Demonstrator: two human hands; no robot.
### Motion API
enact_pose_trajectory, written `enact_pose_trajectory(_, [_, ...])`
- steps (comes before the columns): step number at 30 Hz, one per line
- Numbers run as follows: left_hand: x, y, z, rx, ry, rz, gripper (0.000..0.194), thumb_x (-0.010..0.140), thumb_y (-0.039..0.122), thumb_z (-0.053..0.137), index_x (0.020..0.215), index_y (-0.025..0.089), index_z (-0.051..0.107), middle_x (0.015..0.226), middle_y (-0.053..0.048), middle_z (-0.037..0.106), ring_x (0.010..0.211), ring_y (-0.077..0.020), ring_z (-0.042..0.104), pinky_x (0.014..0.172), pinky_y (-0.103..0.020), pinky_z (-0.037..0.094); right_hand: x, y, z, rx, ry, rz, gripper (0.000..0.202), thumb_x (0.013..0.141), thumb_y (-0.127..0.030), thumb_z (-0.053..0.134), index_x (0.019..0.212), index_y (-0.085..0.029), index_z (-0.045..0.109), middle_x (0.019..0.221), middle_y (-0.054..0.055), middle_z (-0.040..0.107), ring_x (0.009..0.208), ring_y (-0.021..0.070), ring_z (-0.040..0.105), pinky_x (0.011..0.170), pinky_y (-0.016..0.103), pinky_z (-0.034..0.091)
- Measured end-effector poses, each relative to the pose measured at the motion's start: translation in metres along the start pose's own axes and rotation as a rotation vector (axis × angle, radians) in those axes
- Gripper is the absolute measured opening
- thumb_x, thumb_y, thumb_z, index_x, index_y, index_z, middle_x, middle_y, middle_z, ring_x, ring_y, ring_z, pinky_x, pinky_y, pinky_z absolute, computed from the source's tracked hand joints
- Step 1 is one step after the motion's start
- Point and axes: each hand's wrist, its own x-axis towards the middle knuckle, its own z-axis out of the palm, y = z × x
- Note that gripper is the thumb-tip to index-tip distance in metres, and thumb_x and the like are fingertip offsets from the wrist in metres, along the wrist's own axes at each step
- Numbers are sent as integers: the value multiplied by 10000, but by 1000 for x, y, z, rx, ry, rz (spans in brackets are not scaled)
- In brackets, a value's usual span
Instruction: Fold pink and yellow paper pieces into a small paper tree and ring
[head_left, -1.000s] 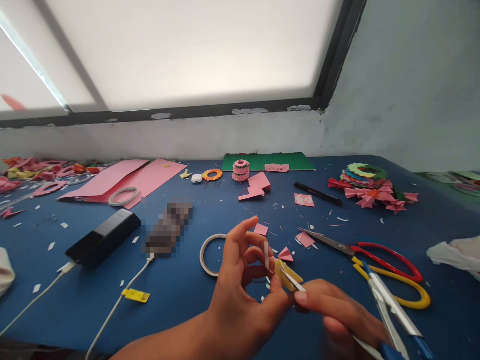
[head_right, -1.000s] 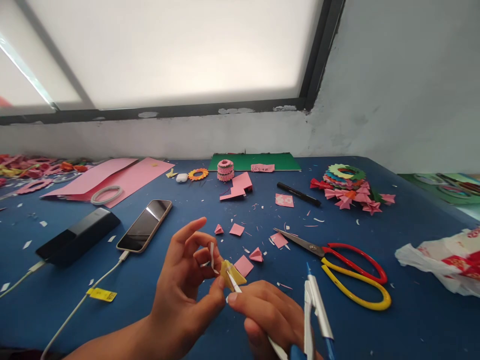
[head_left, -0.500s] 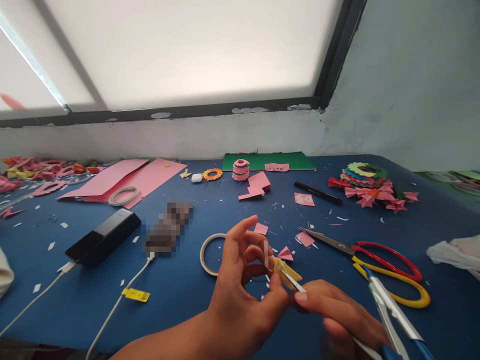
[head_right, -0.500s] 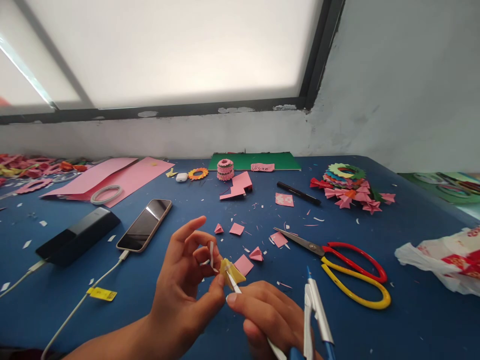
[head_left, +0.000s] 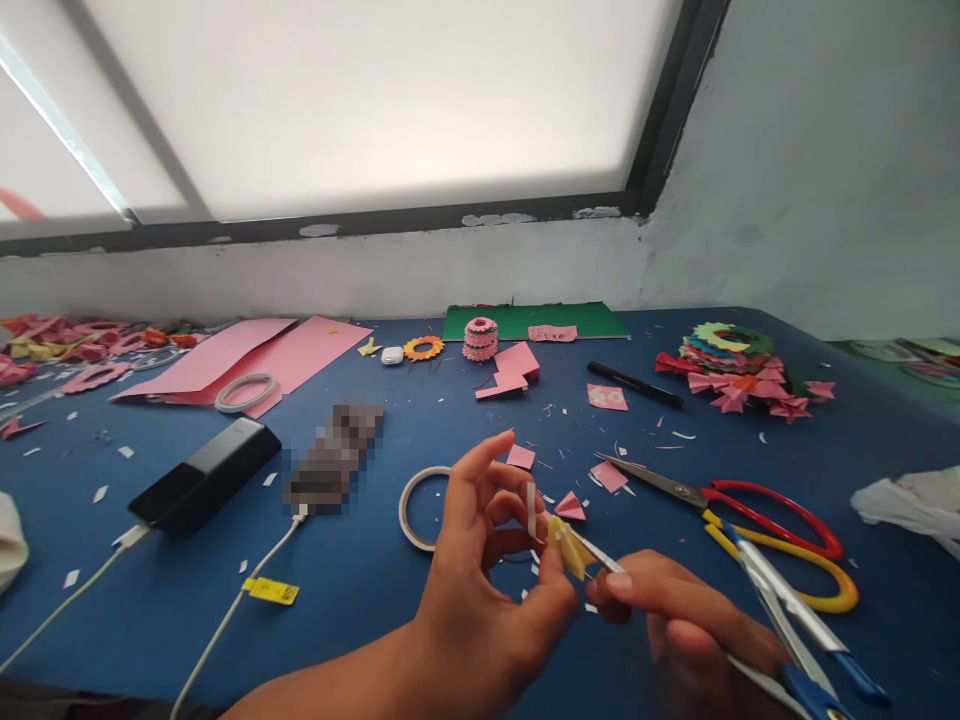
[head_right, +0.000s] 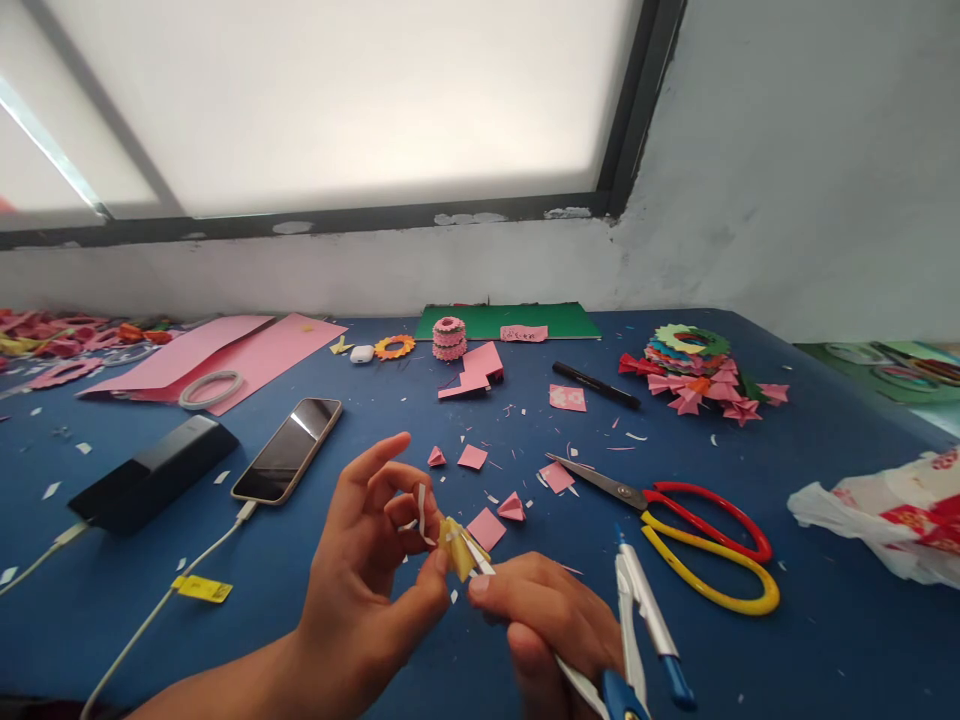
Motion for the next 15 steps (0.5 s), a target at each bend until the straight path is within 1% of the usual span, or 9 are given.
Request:
enact_pose_trajectory(3, [2,-1,-1,30,2,9,677,742,10,589,1276,367,376,931,27,479,750,-93,572,688,-196,562,7,2,-11,-123,36,-102,267,975,-387,385,965,-281,630,714,-4,668,556,141,618,507,242,510])
enact_pose_trajectory(4, [3,-1,-2,43,-9,6,680,747,17,593,1283,369,368,940,27,477,753,-93,575,700,-203,563,11,2,-17,-207,48,-73,296,973,-404,379,896,-272,633,678,-7,658,525,136,606,479,236,490])
enact_pose_trajectory(6, [4,-2,-3,57,-28,1,684,756,30,598,1294,374,352,955,29,475,751,-88,581,723,-212,563,20,7,-33,-404,14,72,392,961,-455,369,729,-257,615,585,-8,632,462,141,585,423,248,437])
enact_pose_trajectory(7, [4,-2,-4,58,-36,1,686,758,34,599,1295,377,346,960,32,474,745,-83,582,729,-212,562,25,11,-41,-498,-50,171,449,955,-479,359,653,-253,601,523,-8,612,441,152,586,403,259,413])
enact_pose_trajectory(8, [4,-2,-4,58,-39,2,683,760,37,598,1293,378,342,965,34,474,739,-78,583,733,-210,560,30,16,-49,-557,-164,233,495,943,-508,360,591,-250,594,483,-5,599,432,165,591,400,271,396])
enact_pose_trajectory(10, [4,-2,-3,60,-33,15,667,760,45,599,1283,369,342,972,36,474,723,-69,582,732,-205,557,37,29,-62,-594,-469,283,558,928,-537,340,510,-244,564,413,-8,550,368,168,549,388,285,356])
enact_pose_trajectory(12, [5,-2,-2,66,-22,33,645,759,58,605,1275,347,345,975,34,478,711,-66,582,735,-209,556,41,40,-69,-641,-704,338,532,926,-490,358,505,-232,558,457,5,586,400,180,561,416,288,351])
enact_pose_trajectory(13, [6,-2,-2,68,-17,41,635,759,66,608,1271,333,346,973,31,480,705,-66,581,738,-214,558,41,45,-70,-669,-788,373,505,926,-452,373,518,-227,566,495,13,614,432,189,579,434,287,353])
enact_pose_trajectory(15, [8,-2,0,77,-16,52,629,753,71,614,1268,312,345,968,27,485,701,-71,583,739,-226,563,41,52,-69,-722,-888,436,465,927,-395,403,539,-217,589,558,28,656,485,206,608,458,285,349])
